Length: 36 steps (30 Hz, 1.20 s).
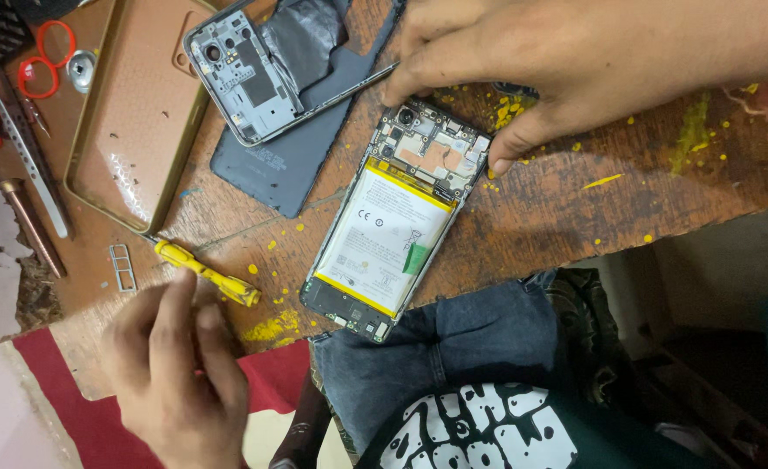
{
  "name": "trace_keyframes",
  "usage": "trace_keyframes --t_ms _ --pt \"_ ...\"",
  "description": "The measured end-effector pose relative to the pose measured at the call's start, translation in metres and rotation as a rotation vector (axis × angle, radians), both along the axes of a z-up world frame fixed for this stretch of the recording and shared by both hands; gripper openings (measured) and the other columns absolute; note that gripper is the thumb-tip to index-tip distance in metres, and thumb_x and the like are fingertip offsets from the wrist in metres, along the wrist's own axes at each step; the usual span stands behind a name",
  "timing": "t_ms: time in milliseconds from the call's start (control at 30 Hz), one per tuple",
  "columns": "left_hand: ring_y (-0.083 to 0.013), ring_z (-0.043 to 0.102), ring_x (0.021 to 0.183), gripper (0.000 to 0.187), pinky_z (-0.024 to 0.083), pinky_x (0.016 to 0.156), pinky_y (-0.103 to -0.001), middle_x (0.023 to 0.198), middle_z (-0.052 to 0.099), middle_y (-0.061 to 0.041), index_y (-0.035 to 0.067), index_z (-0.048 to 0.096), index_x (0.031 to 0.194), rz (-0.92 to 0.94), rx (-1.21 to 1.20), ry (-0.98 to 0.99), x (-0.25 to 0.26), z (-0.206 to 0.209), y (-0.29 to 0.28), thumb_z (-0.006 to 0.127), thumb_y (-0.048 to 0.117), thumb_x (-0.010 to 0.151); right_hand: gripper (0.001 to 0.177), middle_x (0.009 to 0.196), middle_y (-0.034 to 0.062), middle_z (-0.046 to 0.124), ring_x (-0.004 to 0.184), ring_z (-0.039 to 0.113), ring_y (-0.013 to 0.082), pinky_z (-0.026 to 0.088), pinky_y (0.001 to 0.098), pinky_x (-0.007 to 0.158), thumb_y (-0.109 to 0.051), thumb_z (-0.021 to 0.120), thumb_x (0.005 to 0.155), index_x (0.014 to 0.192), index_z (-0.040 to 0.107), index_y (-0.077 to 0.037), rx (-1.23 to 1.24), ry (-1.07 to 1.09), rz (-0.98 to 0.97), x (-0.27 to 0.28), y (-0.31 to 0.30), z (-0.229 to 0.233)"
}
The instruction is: The person disassembles a smartphone using a yellow screwdriver and tweezers. They remove the back cover, unscrew internal components, and carefully lift the motherboard and camera module from the chassis. The person handles the battery and internal connectors while working on a cluttered wooden table.
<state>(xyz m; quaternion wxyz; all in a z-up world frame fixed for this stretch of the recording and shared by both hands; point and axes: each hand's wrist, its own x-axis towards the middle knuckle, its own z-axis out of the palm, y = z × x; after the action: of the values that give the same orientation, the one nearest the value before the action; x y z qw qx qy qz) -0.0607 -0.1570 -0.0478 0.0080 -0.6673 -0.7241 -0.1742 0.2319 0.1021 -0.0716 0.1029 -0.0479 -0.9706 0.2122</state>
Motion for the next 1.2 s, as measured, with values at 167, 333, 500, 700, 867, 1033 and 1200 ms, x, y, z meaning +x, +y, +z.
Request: trace_keyframes --t_ms 167,333,500,700,867,1033,1200 --pt "-0.0349 0.062 0.11 0.086 0.047 0.094 -0.049 0.121 0.065 -0.019 -0.003 0.057 0.129 -0.226 0.099 0.027 0.046 -0.018 -0.007 0.081 0.061 0.076 0.104 0.135 0.0128 0.061 0.121 0.059 0.0287 0.049 0.0426 0.1 -0.034 0.087 0.051 0.145 0.056 -0.003 -0.034 0.008 -0.006 0.002 0.001 -0.004" --pt "-0.0419 0.06 0.11 0.09 0.045 0.095 -0.052 0.127 0.064 -0.025 -0.005 0.054 0.133 -0.206 0.039 0.087 0.07 -0.02 -0.001 0.086 0.059 0.079 0.091 0.137 0.0117 0.062 0.12 0.06 0.0269 0.051 0.0415 0.098 -0.022 0.084 0.061 0.147 0.057 -0.004 -0.113 -0.043 -0.053 0.005 -0.001 -0.006" --pt "-0.0432 0.054 0.122 0.096 0.044 0.108 -0.053 0.134 0.056 -0.024 -0.005 0.041 0.145 -0.229 0.029 -0.105 0.063 -0.013 0.004 0.094 0.037 0.077 0.075 0.129 0.0074 0.066 0.114 0.063 0.0245 0.053 0.0414 0.093 -0.027 0.084 0.066 0.135 0.065 -0.006 -0.075 -0.104 -0.087 0.003 -0.002 -0.009" --pt "-0.0394 0.051 0.126 0.104 0.043 0.11 -0.05 0.138 0.056 -0.019 0.0 0.038 0.148 -0.178 -0.038 -0.23 0.055 -0.013 0.002 0.098 0.025 0.067 0.081 0.128 0.0074 0.066 0.116 0.062 0.0258 0.052 0.0421 0.094 -0.034 0.084 0.056 0.13 0.068 -0.005 0.001 -0.05 -0.052 0.004 -0.002 -0.006" --pt "-0.0419 0.05 0.129 0.102 0.041 0.112 -0.052 0.145 0.054 -0.019 -0.002 0.036 0.15 -0.243 -0.106 -0.263 0.046 -0.005 0.009 0.094 0.02 0.068 0.099 0.118 0.0024 0.066 0.106 0.061 0.0209 0.051 0.0401 0.083 -0.048 0.083 0.047 0.138 0.068 -0.011 0.037 -0.139 -0.067 -0.003 -0.009 -0.002" --pt "-0.0436 0.051 0.131 0.102 0.043 0.11 -0.051 0.147 0.055 -0.02 -0.002 0.036 0.15 -0.26 -0.168 -0.28 0.042 0.004 0.014 0.092 0.022 0.068 0.074 0.111 -0.0023 0.065 0.098 0.058 0.0163 0.049 0.0378 0.076 -0.043 0.082 0.058 0.125 0.072 -0.014 -0.032 -0.251 -0.055 -0.009 -0.015 0.004" --pt "-0.0439 0.051 0.132 0.102 0.043 0.111 -0.051 0.148 0.054 -0.021 -0.002 0.035 0.15 -0.252 -0.17 -0.291 0.043 0.003 0.016 0.092 0.023 0.069 0.072 0.114 -0.0049 0.063 0.098 0.057 0.0146 0.048 0.0393 0.078 -0.052 0.077 0.058 0.12 0.072 -0.017 0.081 -0.372 -0.046 -0.009 -0.018 0.007"
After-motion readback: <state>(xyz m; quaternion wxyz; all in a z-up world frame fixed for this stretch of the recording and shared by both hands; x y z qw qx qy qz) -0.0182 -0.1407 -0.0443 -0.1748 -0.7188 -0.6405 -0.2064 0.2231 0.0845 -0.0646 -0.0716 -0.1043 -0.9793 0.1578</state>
